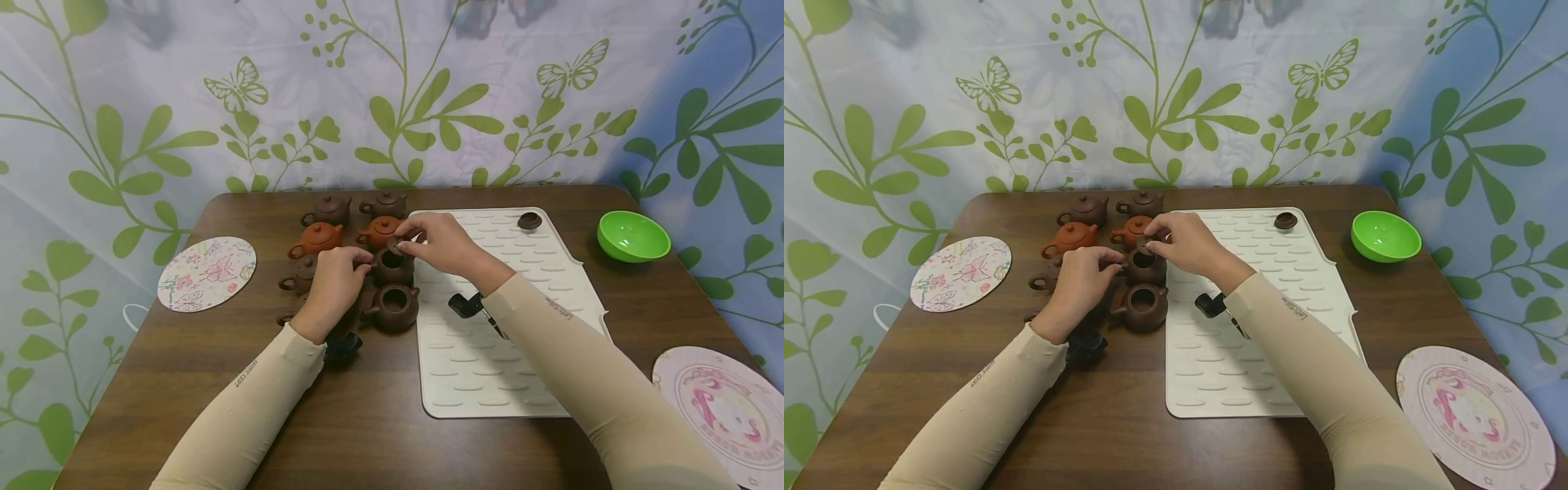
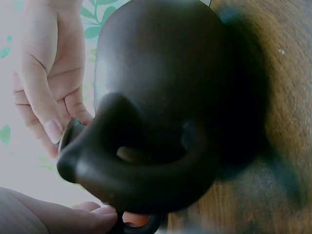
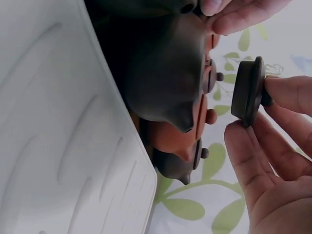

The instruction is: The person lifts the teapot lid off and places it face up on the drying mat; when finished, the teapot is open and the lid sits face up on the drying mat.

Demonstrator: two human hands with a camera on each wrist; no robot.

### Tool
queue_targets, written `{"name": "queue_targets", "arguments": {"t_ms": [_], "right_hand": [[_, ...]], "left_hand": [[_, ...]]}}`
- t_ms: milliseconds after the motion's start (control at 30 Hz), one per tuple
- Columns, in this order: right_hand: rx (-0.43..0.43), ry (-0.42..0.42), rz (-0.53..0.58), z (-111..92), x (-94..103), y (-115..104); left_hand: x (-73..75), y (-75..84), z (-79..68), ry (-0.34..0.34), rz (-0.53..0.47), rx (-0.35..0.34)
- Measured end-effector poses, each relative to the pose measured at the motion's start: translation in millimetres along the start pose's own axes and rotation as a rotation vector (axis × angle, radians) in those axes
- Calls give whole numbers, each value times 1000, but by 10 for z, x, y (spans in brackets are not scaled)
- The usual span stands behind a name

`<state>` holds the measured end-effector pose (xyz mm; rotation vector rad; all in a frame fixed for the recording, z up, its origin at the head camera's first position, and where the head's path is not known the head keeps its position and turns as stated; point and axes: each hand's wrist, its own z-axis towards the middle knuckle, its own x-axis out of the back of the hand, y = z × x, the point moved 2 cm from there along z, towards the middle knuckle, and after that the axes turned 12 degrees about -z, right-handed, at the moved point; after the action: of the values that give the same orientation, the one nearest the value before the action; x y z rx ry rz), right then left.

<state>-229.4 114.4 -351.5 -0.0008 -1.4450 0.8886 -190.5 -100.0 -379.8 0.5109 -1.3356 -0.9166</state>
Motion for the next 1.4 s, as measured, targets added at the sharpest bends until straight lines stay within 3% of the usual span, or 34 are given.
{"name": "queue_targets", "arguments": {"t_ms": [333, 500, 667, 767, 833, 900, 1133, 1267, 1400], "right_hand": [[-84, -53, 208, -50, 37, 76], [-165, -65, 530, -94, 0, 182], [-255, 5, 889, -139, -51, 263], [-296, 39, 1024, -156, -82, 292], [-316, 50, 1055, -170, -93, 310], [-337, 65, 1028, -184, -95, 327], [-430, 140, 622, -279, -1, 487], [-489, 184, 567, -308, 83, 661], [-586, 236, 417, -360, 184, 895]], "left_hand": [[-4, 8, -4, -9, 7, 13], [-5, 16, -12, -2, 3, 3], [-6, 16, -21, 2, -1, 3], [-10, 10, -18, -1, 0, 11], [-14, 5, -15, -2, 1, 12], [-17, -1, -13, -3, 3, 10], [-26, -17, -11, 2, 7, -1], [-24, -19, -9, 7, 7, -6], [-23, -21, -12, 8, 4, -10]]}}
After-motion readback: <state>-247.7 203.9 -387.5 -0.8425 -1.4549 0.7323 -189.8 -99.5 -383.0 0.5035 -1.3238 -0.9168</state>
